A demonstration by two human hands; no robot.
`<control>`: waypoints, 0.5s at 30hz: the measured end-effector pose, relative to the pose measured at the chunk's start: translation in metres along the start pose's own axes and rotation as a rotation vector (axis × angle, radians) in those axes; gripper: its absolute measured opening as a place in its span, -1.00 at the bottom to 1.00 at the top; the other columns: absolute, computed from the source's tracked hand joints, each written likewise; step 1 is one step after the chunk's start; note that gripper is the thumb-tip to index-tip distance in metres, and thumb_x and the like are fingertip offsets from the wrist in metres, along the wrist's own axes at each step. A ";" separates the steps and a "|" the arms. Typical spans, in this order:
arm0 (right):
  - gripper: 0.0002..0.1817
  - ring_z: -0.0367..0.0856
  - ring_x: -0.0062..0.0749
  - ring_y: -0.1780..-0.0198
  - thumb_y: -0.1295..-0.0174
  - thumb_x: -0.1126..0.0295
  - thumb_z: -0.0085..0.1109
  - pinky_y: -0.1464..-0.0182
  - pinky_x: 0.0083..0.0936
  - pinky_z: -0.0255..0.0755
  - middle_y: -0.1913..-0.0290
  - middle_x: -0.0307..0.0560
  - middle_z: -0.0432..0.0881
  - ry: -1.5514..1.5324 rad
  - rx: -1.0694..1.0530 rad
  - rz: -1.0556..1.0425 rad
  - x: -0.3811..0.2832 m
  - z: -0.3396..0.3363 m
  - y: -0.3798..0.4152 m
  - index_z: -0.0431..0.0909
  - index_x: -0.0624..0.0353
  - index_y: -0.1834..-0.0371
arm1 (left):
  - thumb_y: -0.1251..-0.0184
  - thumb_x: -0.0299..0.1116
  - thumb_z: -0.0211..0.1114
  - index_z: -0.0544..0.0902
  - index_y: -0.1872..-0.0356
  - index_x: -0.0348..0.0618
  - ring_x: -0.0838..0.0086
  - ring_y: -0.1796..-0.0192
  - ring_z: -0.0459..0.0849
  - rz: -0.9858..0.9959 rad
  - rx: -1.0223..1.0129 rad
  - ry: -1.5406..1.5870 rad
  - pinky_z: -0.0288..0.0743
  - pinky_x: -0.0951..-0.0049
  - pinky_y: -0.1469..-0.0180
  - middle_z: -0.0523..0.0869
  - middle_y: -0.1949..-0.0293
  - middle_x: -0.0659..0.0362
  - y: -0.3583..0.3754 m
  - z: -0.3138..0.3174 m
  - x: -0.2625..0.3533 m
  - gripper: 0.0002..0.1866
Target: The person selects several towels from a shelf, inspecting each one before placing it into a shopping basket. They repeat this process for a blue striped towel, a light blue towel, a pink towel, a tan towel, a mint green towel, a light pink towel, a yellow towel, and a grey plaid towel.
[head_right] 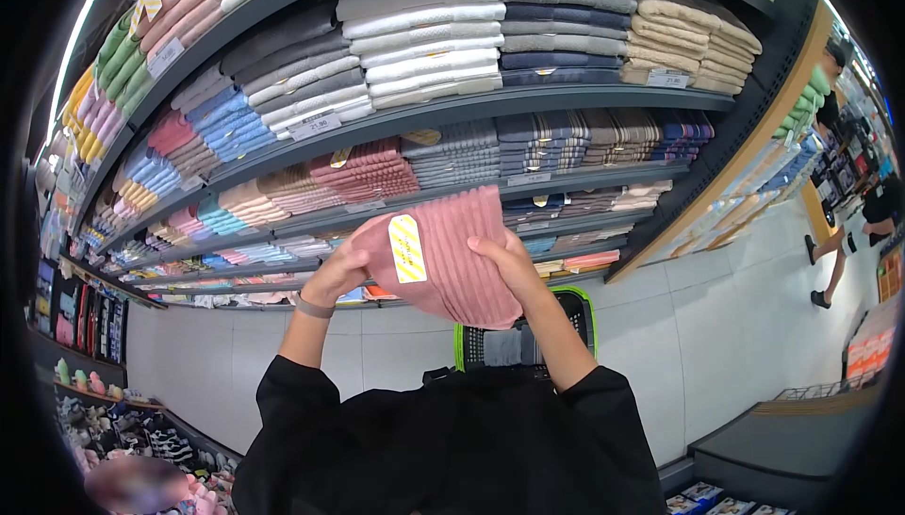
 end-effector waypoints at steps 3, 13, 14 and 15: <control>-0.53 0.51 -0.50 0.03 -0.11 0.36 0.23 -0.04 -0.55 0.37 0.04 -0.12 0.55 0.063 -0.029 -0.023 0.003 0.005 0.006 0.40 0.30 -0.07 | -0.16 -0.38 0.31 0.48 0.00 -0.28 0.56 0.01 0.52 0.030 0.224 -0.434 0.40 0.52 -0.06 0.58 0.07 0.17 -0.008 0.011 -0.006 -0.61; -0.74 0.54 -0.60 0.18 -0.19 0.37 0.16 0.07 -0.62 0.40 0.19 -0.16 0.61 0.274 0.016 -0.181 -0.003 -0.010 0.003 0.53 0.32 0.12 | -0.14 -0.43 0.29 0.51 0.12 -0.28 0.45 0.14 0.59 0.397 0.268 -1.103 0.42 0.49 0.04 0.62 0.21 0.11 0.014 0.030 -0.003 -0.71; -0.74 0.54 -0.60 0.18 -0.19 0.37 0.16 0.07 -0.62 0.40 0.19 -0.16 0.61 0.275 0.017 -0.181 -0.001 -0.016 0.003 0.53 0.32 0.12 | -0.13 -0.44 0.27 0.52 0.14 -0.27 0.37 0.17 0.61 0.487 0.294 -1.192 0.45 0.45 0.09 0.63 0.23 0.07 0.016 0.034 0.000 -0.73; -0.75 0.55 -0.59 0.19 -0.20 0.36 0.16 0.10 -0.61 0.41 0.20 -0.12 0.62 0.335 0.128 -0.261 -0.002 -0.025 0.003 0.53 0.33 0.16 | -0.12 -0.46 0.26 0.53 0.16 -0.27 0.29 0.20 0.63 0.579 0.322 -1.281 0.47 0.42 0.13 0.64 0.25 0.03 0.018 0.039 0.004 -0.75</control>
Point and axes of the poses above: each hand's wrist, its own y-axis away from the middle knuckle, its own z-axis out of the palm, x = y × z, the point moved 2 cm from there along -y, towards the middle knuckle
